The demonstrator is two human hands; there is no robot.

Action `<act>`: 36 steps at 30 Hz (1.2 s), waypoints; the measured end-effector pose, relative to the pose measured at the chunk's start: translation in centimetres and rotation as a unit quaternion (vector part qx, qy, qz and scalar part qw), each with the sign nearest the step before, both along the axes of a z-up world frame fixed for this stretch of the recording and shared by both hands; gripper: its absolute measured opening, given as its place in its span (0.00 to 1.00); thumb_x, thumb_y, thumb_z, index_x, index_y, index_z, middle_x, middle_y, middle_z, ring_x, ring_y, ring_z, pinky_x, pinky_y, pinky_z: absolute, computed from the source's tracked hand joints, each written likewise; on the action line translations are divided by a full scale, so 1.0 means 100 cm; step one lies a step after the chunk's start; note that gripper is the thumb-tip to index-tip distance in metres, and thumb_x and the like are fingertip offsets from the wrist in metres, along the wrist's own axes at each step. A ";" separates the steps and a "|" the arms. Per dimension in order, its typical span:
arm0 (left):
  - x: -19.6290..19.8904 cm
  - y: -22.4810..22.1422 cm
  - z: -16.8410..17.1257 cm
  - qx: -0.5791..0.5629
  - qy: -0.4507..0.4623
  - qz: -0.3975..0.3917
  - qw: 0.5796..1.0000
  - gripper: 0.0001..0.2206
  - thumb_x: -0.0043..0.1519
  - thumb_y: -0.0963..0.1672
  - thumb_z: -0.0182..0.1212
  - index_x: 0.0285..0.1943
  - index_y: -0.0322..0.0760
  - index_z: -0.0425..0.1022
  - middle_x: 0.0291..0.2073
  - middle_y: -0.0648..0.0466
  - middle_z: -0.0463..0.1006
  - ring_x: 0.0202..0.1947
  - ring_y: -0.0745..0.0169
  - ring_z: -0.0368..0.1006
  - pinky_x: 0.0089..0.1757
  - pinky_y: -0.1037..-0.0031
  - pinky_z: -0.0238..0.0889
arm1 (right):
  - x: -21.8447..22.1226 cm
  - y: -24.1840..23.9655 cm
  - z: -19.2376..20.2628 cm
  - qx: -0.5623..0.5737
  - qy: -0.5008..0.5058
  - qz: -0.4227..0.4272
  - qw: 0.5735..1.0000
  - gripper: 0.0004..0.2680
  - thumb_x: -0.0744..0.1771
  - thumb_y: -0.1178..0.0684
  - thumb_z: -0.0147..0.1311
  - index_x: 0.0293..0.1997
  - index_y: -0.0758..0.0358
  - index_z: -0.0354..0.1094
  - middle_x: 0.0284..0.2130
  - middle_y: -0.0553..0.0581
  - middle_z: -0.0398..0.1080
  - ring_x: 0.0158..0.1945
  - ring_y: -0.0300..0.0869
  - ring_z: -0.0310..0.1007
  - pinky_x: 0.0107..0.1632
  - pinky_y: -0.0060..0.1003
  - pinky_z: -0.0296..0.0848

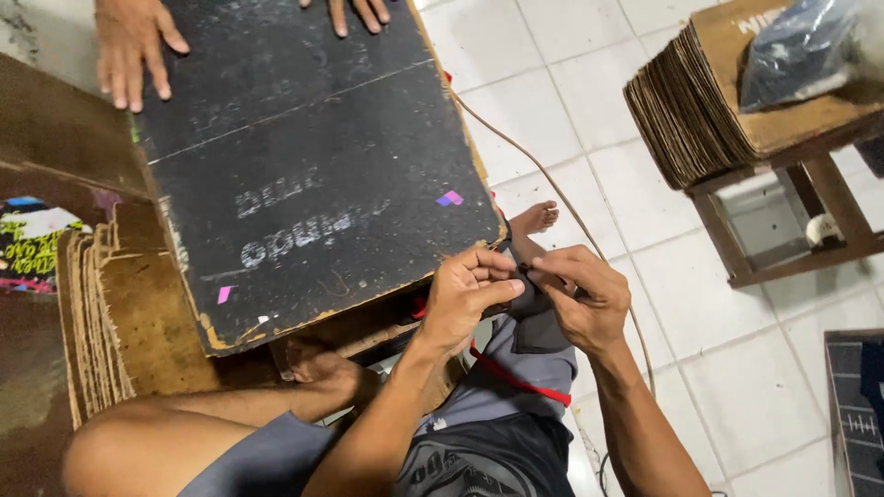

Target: Placing and smoothing black fabric cutouts onto a screen printing board in preparation for printing.

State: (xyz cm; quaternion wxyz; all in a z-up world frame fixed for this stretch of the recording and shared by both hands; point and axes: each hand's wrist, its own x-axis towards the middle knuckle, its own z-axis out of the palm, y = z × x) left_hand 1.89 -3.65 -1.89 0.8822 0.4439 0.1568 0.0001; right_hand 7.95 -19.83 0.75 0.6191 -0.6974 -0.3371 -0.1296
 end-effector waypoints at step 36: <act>-0.133 0.186 0.102 0.582 -0.043 0.235 0.778 0.14 0.57 0.32 0.58 0.47 0.34 0.85 0.35 0.48 0.79 0.34 0.56 0.76 0.39 0.69 0.74 | 0.041 0.057 0.006 0.064 0.059 0.063 0.994 0.11 0.66 0.71 0.57 0.54 0.83 0.65 0.36 0.72 0.73 0.39 0.48 0.77 0.45 0.42 0.78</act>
